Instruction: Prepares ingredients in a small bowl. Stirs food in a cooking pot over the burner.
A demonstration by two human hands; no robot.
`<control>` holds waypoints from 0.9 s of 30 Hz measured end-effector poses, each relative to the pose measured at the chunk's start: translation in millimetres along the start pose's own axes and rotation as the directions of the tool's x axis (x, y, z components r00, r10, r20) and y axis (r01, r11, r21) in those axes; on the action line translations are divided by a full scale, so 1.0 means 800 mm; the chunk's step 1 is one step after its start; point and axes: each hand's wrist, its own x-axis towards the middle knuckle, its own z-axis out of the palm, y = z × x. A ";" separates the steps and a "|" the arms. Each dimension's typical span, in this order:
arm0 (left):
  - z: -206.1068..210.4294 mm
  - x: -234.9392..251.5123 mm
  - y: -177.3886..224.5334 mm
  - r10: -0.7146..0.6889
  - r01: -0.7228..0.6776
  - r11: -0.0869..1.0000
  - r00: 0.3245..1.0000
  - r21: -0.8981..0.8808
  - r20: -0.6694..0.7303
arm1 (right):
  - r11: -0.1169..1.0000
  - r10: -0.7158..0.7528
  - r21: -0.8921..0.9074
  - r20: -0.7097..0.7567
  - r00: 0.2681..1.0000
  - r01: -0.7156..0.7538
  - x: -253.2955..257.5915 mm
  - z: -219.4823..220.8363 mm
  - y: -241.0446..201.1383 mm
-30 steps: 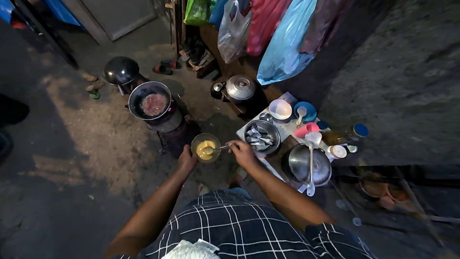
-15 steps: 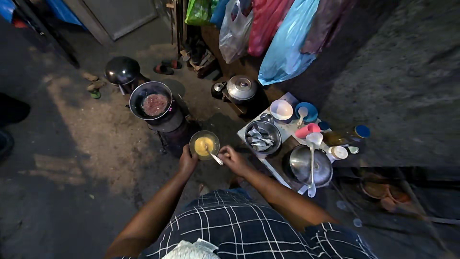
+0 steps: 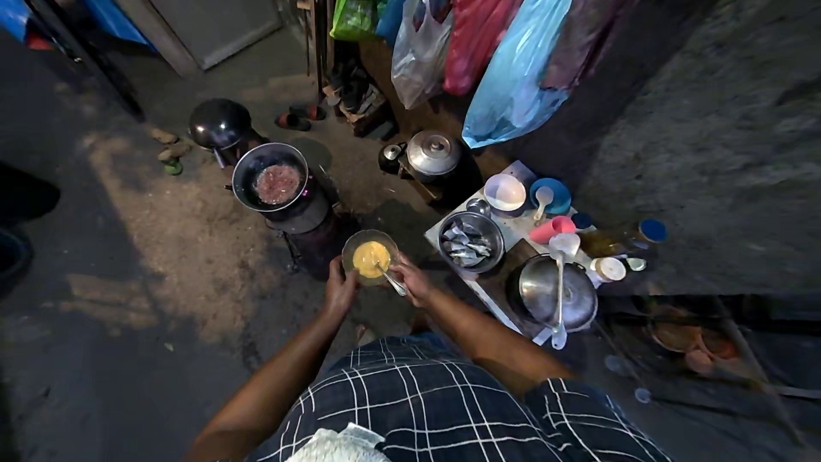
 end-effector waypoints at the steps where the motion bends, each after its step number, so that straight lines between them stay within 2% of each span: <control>1: 0.001 0.000 -0.001 0.001 -0.001 0.999 1.000 -0.036 0.000 | 0.999 -0.016 -0.033 -0.003 1.000 0.016 -0.001 0.003 0.002; 5: 0.018 -0.004 -0.002 0.005 -0.022 0.980 0.997 -0.200 -0.082 | 0.998 -0.066 0.010 0.007 0.998 0.066 -0.009 0.023 0.010; 9: 0.018 -0.003 -0.001 0.041 -0.051 0.994 0.994 -0.099 -0.103 | 0.997 -0.050 0.051 -0.034 0.998 0.052 -0.019 0.032 0.009; 13: 0.010 -0.007 0.001 0.041 -0.042 0.999 0.998 -0.028 -0.037 | 0.993 -0.040 0.110 -0.048 0.998 0.045 -0.019 0.027 0.013; 16: 0.003 -0.004 -0.008 0.043 -0.043 0.997 0.999 -0.057 0.004 | 0.988 -0.064 0.141 -0.008 0.998 0.064 -0.022 0.018 0.015; 22: -0.007 -0.009 -0.003 -0.081 0.120 0.985 0.958 -0.128 0.275 | 1.000 0.005 0.018 0.076 0.997 -0.006 -0.030 -0.009 0.009; 27: -0.003 -0.021 -0.013 -0.030 0.082 0.987 0.937 -0.135 0.349 | 0.991 0.081 -0.114 0.142 0.986 -0.065 -0.041 -0.034 -0.004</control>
